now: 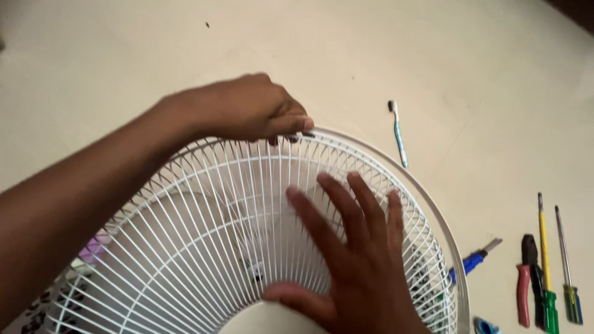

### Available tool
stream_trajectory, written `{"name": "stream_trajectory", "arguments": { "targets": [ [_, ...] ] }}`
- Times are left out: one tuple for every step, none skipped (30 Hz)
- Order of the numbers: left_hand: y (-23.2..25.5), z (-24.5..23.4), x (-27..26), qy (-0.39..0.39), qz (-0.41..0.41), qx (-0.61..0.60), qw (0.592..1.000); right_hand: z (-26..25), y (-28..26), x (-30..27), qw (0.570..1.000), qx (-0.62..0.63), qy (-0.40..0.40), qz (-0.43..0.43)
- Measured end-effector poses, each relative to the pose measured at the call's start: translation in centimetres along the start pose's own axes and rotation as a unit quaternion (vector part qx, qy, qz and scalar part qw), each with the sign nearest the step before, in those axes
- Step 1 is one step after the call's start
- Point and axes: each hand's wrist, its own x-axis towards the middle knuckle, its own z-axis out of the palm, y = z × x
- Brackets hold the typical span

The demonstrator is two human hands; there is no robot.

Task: The person aligns the front wire guard onto the fan housing and secures it by tightening a yellow plastic nut with a screwdriver. The person uses a black-handled screwdriver and then a green-handled screwdriver to tighten the nut.

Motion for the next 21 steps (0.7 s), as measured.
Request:
{"name": "stream_trajectory", "arguments": {
  "targets": [
    [0.0, -0.2, -0.1, 0.002, 0.000, 0.000, 1.000, -0.2, 0.3, 1.4, 1.000, 0.010, -0.007, 0.010],
    [0.0, -0.2, -0.2, 0.002, 0.001, -0.001, 1.000, -0.4, 0.4, 2.5, 0.999, 0.019, -0.015, 0.023],
    [0.0, -0.3, -0.2, -0.002, -0.012, -0.006, 1.000, -0.5, 0.4, 3.6, 0.999, 0.030, -0.012, 0.035],
    [0.0, -0.4, -0.3, -0.006, -0.026, -0.012, 1.000, -0.7, 0.4, 4.6, 0.998, 0.041, -0.011, 0.046],
    [0.0, -0.6, -0.4, -0.011, -0.039, -0.018, 0.999, -0.8, 0.5, 5.5, 0.997, 0.053, -0.010, 0.057],
    [0.1, -0.6, -0.5, -0.012, -0.036, -0.025, 0.999, -0.8, 0.5, 6.2, 0.996, 0.051, -0.018, 0.073],
    [0.1, -0.8, -0.5, -0.013, -0.033, -0.032, 0.999, -0.8, 0.6, 6.9, 0.995, 0.049, -0.026, 0.088],
    [0.0, -0.9, -0.4, -0.016, -0.030, -0.040, 0.999, -0.7, 0.8, 7.5, 0.993, 0.047, -0.036, 0.104],
    [-0.2, -1.1, -0.3, -0.023, -0.038, -0.039, 0.998, -0.6, 1.0, 8.1, 0.992, 0.034, -0.047, 0.113],
    [-0.3, -1.2, -0.3, -0.031, -0.046, -0.038, 0.998, -0.5, 1.0, 8.5, 0.991, 0.023, -0.060, 0.121],
    [-0.4, -1.2, -0.4, -0.039, -0.055, -0.038, 0.997, -0.4, 1.0, 8.9, 0.989, 0.012, -0.072, 0.129],
    [-0.6, -1.3, -0.4, -0.044, -0.050, -0.047, 0.997, -0.4, 0.9, 9.2, 0.986, 0.013, -0.086, 0.145],
    [-0.8, -1.3, -0.4, -0.050, -0.045, -0.055, 0.996, -0.5, 0.8, 9.4, 0.982, 0.015, -0.100, 0.161],
    [-1.0, -1.5, -0.2, -0.055, -0.040, -0.063, 0.996, -0.6, 0.6, 9.8, 0.978, 0.016, -0.114, 0.177],
    [-1.2, -1.6, -0.1, -0.059, -0.040, -0.055, 0.996, -0.9, 0.4, 10.0, 0.979, 0.016, -0.103, 0.178],
    [-1.3, -1.8, 0.1, -0.064, -0.037, -0.046, 0.996, -1.5, 0.3, 10.1, 0.979, 0.014, -0.092, 0.180],
    [-1.3, -2.0, 0.3, -0.068, -0.035, -0.037, 0.996, -2.0, 0.2, 10.1, 0.980, 0.012, -0.080, 0.182],
    [-1.3, -1.8, 0.4, -0.068, -0.015, -0.048, 0.996, -2.6, 0.1, 9.6, 0.980, 0.003, -0.075, 0.185],
    [-1.2, -1.7, 0.4, -0.068, 0.005, -0.060, 0.996, -3.3, 0.0, 9.0, 0.979, -0.006, -0.071, 0.189],
    [-1.3, -2.0, 0.4, -0.067, 0.026, -0.071, 0.995, -4.0, -0.1, 8.7, 0.979, -0.017, -0.064, 0.192],
    [-1.4, -2.1, 0.2, -0.077, 0.012, -0.042, 0.996, -4.5, -0.4, 8.5, 0.980, -0.029, -0.060, 0.189]
  ]
}}
